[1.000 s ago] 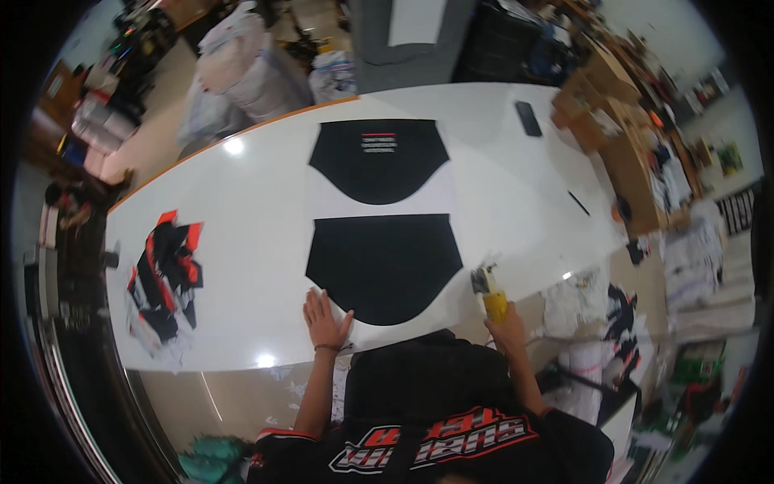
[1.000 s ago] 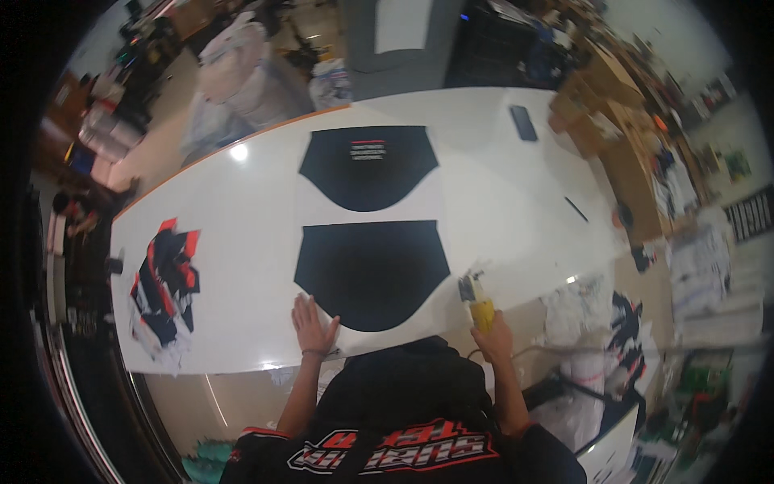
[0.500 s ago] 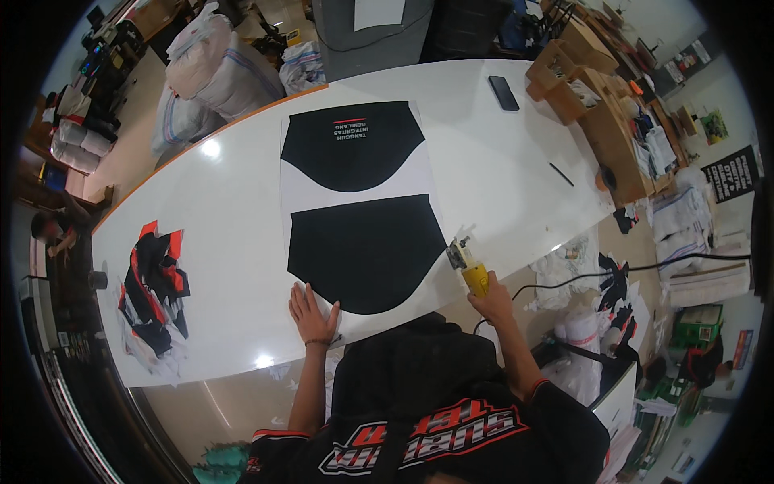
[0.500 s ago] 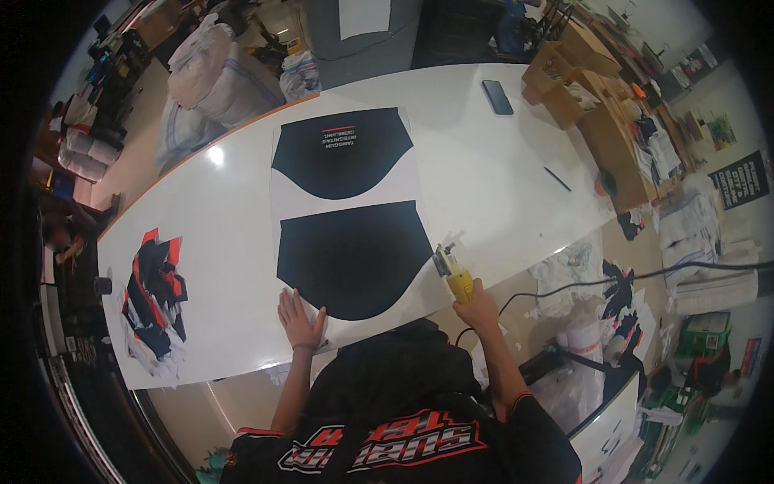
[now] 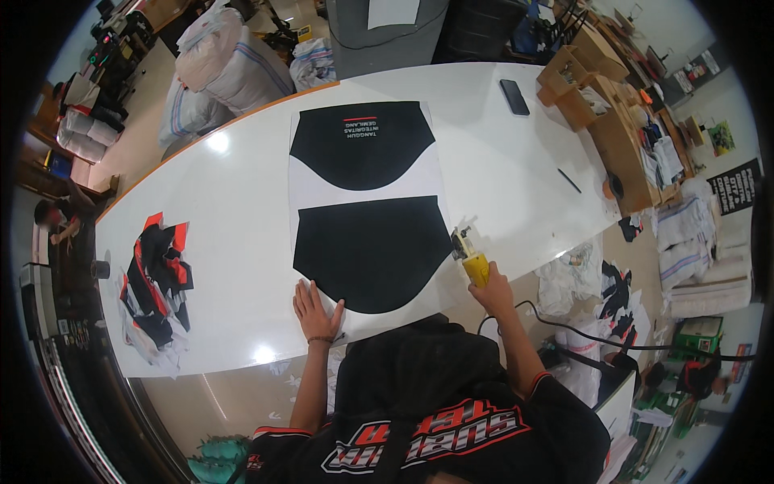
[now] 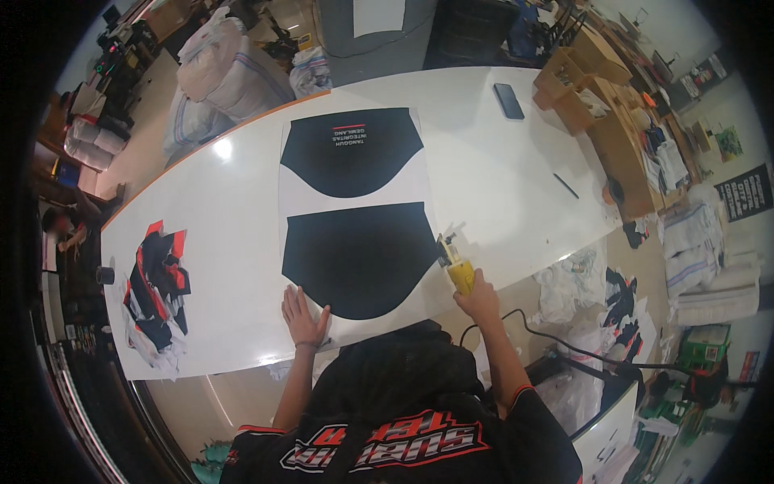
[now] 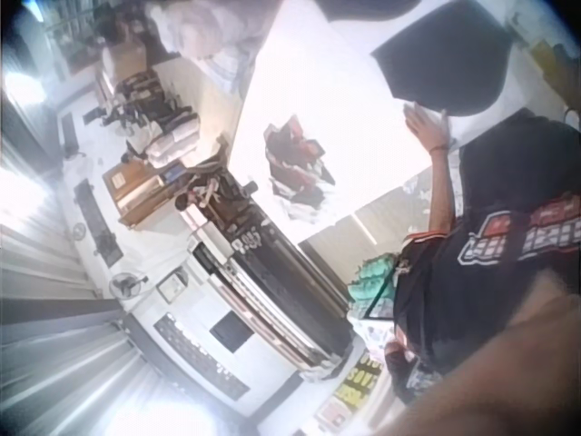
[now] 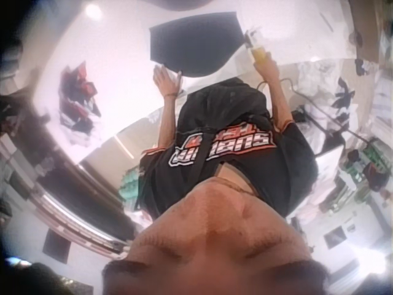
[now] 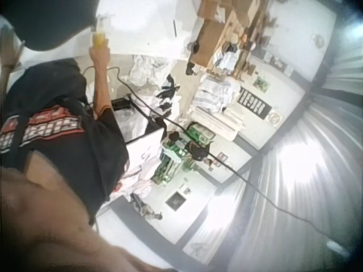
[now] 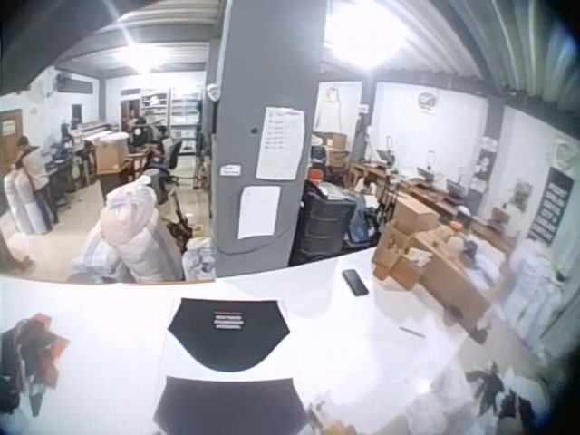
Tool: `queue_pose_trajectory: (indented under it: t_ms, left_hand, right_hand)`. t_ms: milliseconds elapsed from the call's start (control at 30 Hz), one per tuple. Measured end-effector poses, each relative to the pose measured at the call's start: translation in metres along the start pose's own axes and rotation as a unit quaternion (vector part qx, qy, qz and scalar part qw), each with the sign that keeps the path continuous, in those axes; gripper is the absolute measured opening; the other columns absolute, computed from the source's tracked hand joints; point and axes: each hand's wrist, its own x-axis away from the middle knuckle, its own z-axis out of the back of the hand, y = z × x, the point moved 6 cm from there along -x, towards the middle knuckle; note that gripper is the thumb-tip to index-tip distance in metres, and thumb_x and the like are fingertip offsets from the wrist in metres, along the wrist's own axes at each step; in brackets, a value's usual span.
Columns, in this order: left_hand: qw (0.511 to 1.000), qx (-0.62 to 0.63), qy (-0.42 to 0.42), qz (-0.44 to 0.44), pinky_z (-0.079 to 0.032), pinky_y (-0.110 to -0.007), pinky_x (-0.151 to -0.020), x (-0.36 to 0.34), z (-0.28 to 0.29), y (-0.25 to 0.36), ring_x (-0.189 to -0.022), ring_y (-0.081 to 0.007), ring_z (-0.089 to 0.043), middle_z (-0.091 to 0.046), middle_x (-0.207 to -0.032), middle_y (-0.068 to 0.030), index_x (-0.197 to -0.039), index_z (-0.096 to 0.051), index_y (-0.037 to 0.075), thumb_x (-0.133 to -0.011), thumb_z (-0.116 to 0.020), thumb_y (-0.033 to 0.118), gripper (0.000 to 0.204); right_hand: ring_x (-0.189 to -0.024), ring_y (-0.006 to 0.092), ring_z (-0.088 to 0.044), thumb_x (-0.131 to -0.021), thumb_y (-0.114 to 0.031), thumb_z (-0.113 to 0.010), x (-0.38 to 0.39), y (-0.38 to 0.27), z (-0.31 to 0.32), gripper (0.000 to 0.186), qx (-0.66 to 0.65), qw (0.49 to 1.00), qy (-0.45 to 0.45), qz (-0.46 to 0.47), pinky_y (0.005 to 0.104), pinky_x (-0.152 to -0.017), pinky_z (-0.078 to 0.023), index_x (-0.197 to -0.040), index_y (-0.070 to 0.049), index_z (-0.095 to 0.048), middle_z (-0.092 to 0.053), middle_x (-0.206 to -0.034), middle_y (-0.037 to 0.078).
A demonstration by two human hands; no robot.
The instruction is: The person uses a yellow electric fabric cutter to cut black and white fabric pieces on a white table. They align the fabric, cut along the edges, and separate the pieces, handling multiple fabric sections throughout the process.
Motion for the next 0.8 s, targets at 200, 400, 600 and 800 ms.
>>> queue_pose_trajectory:
  t_ms: [200,400,600,800]
  left_hand:
    - [1.0,0.001,0.0,-0.001,-0.016,-0.055,-0.123,-0.001,0.001,0.001,-0.152,-0.0401,-0.02,-0.024,-0.162,-0.0248,-0.154,-0.033,0.001,-0.09,-0.063,0.057,0.09]
    - [1.0,0.005,-0.002,0.004,-0.018,-0.056,-0.122,-0.002,0.006,0.004,-0.151,-0.0412,-0.021,-0.025,-0.161,-0.0256,-0.153,-0.033,-0.001,-0.09,-0.066,0.053,0.09]
    - [1.0,0.006,0.001,0.005,-0.017,-0.054,-0.123,-0.002,0.006,0.003,-0.151,-0.0392,-0.022,-0.025,-0.162,-0.0252,-0.154,-0.034,0.001,-0.09,-0.063,0.057,0.09]
    - [1.0,-0.003,-0.002,0.008,-0.018,-0.054,-0.123,-0.002,0.006,0.003,-0.152,-0.0388,-0.023,-0.026,-0.161,-0.0255,-0.153,-0.035,0.0,-0.09,-0.063,0.057,0.09]
  right_hand:
    - [-0.091,0.0478,-0.068,-0.073,-0.039,-0.077,-0.015,-0.015,0.008,0.061,0.008,1.0,0.0,0.0,0.0563,-0.078,-0.056,-0.117,-0.008,-0.046,-0.068,-0.094,0.027]
    - [-0.096,0.0465,-0.068,-0.075,-0.038,-0.077,-0.037,-0.037,0.017,0.06,0.012,1.0,-0.012,0.004,0.0541,-0.081,-0.055,-0.117,-0.008,-0.047,-0.068,-0.1,0.027]
    - [-0.097,0.046,-0.068,-0.076,-0.038,-0.077,-0.059,-0.055,0.022,0.058,-0.004,1.0,-0.014,0.014,0.0537,-0.081,-0.055,-0.116,-0.007,-0.048,-0.068,-0.102,0.027]
    - [-0.101,0.0483,-0.067,-0.074,-0.036,-0.076,-0.078,-0.07,0.026,0.06,-0.014,1.0,-0.009,-0.003,0.0534,-0.087,-0.055,-0.117,-0.003,-0.051,-0.069,-0.105,0.03]
